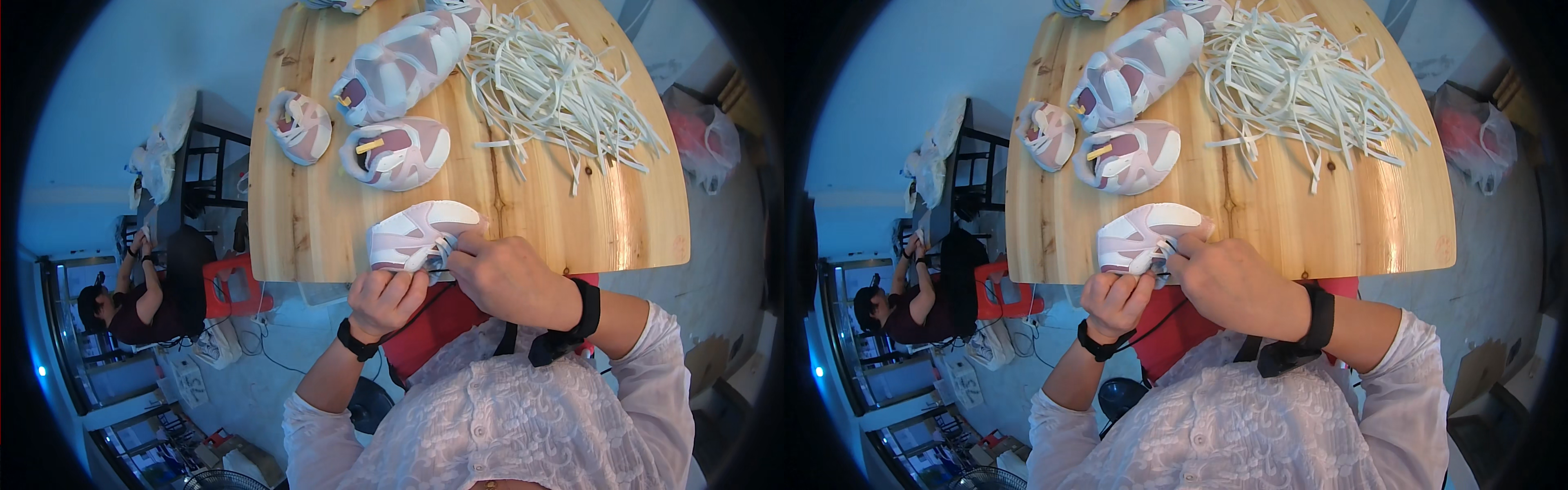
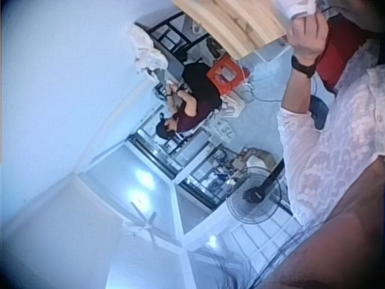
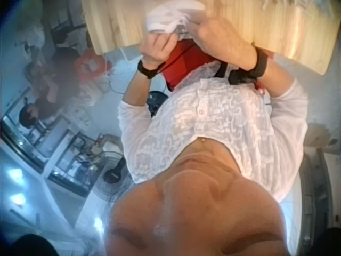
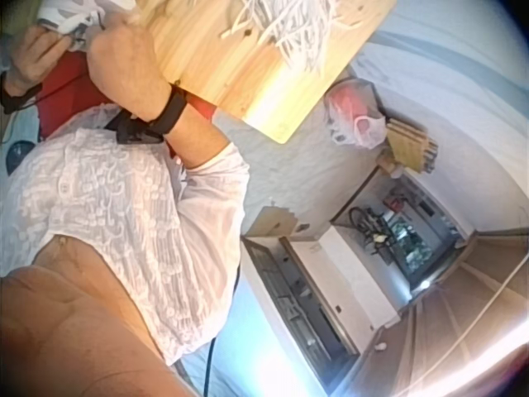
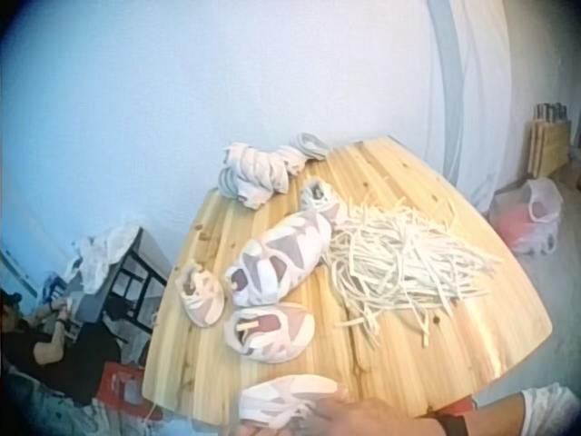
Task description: Lacing white and pink sneakers by hand at a workbench.
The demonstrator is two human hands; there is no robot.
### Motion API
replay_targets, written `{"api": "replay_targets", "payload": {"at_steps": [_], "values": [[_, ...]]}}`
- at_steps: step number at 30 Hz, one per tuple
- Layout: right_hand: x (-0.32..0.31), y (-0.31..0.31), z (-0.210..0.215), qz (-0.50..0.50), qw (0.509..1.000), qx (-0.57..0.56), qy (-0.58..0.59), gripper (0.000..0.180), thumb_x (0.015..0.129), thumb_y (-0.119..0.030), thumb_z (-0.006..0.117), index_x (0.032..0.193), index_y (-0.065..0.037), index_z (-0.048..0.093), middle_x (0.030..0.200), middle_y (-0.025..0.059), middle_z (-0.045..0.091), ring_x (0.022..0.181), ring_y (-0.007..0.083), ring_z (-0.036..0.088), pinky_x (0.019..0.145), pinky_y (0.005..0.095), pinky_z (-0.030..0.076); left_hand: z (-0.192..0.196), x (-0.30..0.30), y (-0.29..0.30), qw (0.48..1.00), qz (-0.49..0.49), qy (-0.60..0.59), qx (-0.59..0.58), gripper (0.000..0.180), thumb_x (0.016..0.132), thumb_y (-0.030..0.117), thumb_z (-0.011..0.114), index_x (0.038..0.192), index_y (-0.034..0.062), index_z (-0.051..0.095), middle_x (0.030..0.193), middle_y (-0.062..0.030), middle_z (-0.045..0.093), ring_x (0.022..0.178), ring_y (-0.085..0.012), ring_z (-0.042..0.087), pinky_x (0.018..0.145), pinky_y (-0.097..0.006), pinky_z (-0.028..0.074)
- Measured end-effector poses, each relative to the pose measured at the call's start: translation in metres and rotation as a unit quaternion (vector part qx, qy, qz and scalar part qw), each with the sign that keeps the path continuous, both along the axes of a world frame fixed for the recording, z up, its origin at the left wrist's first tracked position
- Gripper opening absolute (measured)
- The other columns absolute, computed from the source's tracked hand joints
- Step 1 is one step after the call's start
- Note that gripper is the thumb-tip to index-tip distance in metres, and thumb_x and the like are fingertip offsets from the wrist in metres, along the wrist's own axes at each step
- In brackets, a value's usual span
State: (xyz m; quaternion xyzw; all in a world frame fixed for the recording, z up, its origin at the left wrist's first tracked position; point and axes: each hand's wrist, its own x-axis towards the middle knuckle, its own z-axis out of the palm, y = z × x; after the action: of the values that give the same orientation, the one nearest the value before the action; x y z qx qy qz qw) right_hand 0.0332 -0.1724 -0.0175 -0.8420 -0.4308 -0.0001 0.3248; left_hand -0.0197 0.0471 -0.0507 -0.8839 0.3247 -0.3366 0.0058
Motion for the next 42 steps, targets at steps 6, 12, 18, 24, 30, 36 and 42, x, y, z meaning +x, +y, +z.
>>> {"api": "replay_targets", "payload": {"at_steps": [6, 12, 18, 24, 30, 36, 42], "values": [[0.001, 0.002, -0.006, -0.014, 0.999, 0.026, 0.013, 0.008, 0.076, -0.008, 0.060, 0.073, -0.003, 0.055, 0.074, 0.0123, 0.053, 0.057, 0.0298, 0.057, 0.052, 0.0382, 0.048, 0.003, 0.001, -0.002, 1.000, -0.002, 0.001, 0.010, 0.018, 0.067, 0.017, 0.065, 0.085, 0.0198, 0.066, 0.076, 0.0069, 0.054, 0.066, -0.0117, 0.048, 0.052, -0.022, 0.037], [0.001, 0.003, -0.011, -0.016, 0.998, 0.057, 0.034, 0.008, 0.075, -0.007, 0.062, 0.075, -0.003, 0.056, 0.074, 0.0110, 0.053, 0.058, 0.0301, 0.057, 0.052, 0.0385, 0.048, 0.005, 0.001, 0.000, 1.000, -0.015, 0.020, 0.008, 0.020, 0.066, 0.015, 0.068, 0.085, 0.0172, 0.067, 0.077, 0.0054, 0.053, 0.065, -0.0128, 0.047, 0.051, -0.024, 0.037], [0.001, 0.000, -0.007, -0.031, 0.997, 0.057, 0.041, 0.008, 0.075, -0.007, 0.063, 0.076, -0.003, 0.056, 0.075, 0.0111, 0.054, 0.057, 0.0303, 0.057, 0.051, 0.0382, 0.048, 0.005, 0.001, 0.001, 1.000, -0.015, 0.017, 0.012, 0.019, 0.068, 0.017, 0.066, 0.087, 0.0183, 0.066, 0.077, 0.0057, 0.052, 0.065, -0.0115, 0.048, 0.051, -0.024, 0.035], [-0.001, 0.005, -0.006, -0.033, 0.998, 0.046, 0.017, 0.009, 0.075, -0.007, 0.062, 0.073, -0.002, 0.055, 0.074, 0.0121, 0.055, 0.056, 0.0301, 0.057, 0.052, 0.0386, 0.049, 0.006, 0.002, -0.003, 1.000, -0.017, 0.007, 0.014, 0.020, 0.064, 0.014, 0.068, 0.083, 0.0176, 0.067, 0.075, 0.0058, 0.054, 0.064, -0.0128, 0.048, 0.050, -0.024, 0.037], [0.006, 0.011, -0.019, 0.035, 0.995, 0.099, 0.005, 0.011, 0.070, -0.009, 0.063, 0.067, -0.003, 0.054, 0.073, 0.0093, 0.054, 0.068, 0.0275, 0.057, 0.059, 0.0374, 0.049, 0.012, 0.005, -0.005, 0.999, -0.029, 0.034, 0.006, 0.018, 0.063, 0.013, 0.067, 0.080, 0.0159, 0.066, 0.073, 0.0051, 0.053, 0.061, -0.0126, 0.048, 0.049, -0.023, 0.037], [0.015, 0.009, -0.013, 0.101, 0.992, 0.073, 0.005, 0.007, 0.071, -0.010, 0.059, 0.068, -0.004, 0.061, 0.073, 0.0079, 0.056, 0.079, 0.0281, 0.058, 0.065, 0.0367, 0.050, 0.021, 0.014, -0.007, 0.996, -0.061, 0.070, 0.003, 0.014, 0.065, 0.014, 0.066, 0.079, 0.0149, 0.064, 0.073, 0.0045, 0.053, 0.061, -0.0118, 0.049, 0.049, -0.024, 0.037], [0.011, 0.003, -0.016, 0.077, 0.989, 0.119, -0.049, 0.011, 0.071, -0.010, 0.064, 0.074, -0.004, 0.055, 0.073, 0.0074, 0.051, 0.065, 0.0266, 0.056, 0.055, 0.0368, 0.047, 0.026, 0.011, -0.007, 0.994, -0.060, 0.095, -0.015, 0.020, 0.062, 0.011, 0.065, 0.081, 0.0132, 0.065, 0.070, 0.0029, 0.051, 0.063, -0.0145, 0.050, 0.049, -0.025, 0.039]]}}
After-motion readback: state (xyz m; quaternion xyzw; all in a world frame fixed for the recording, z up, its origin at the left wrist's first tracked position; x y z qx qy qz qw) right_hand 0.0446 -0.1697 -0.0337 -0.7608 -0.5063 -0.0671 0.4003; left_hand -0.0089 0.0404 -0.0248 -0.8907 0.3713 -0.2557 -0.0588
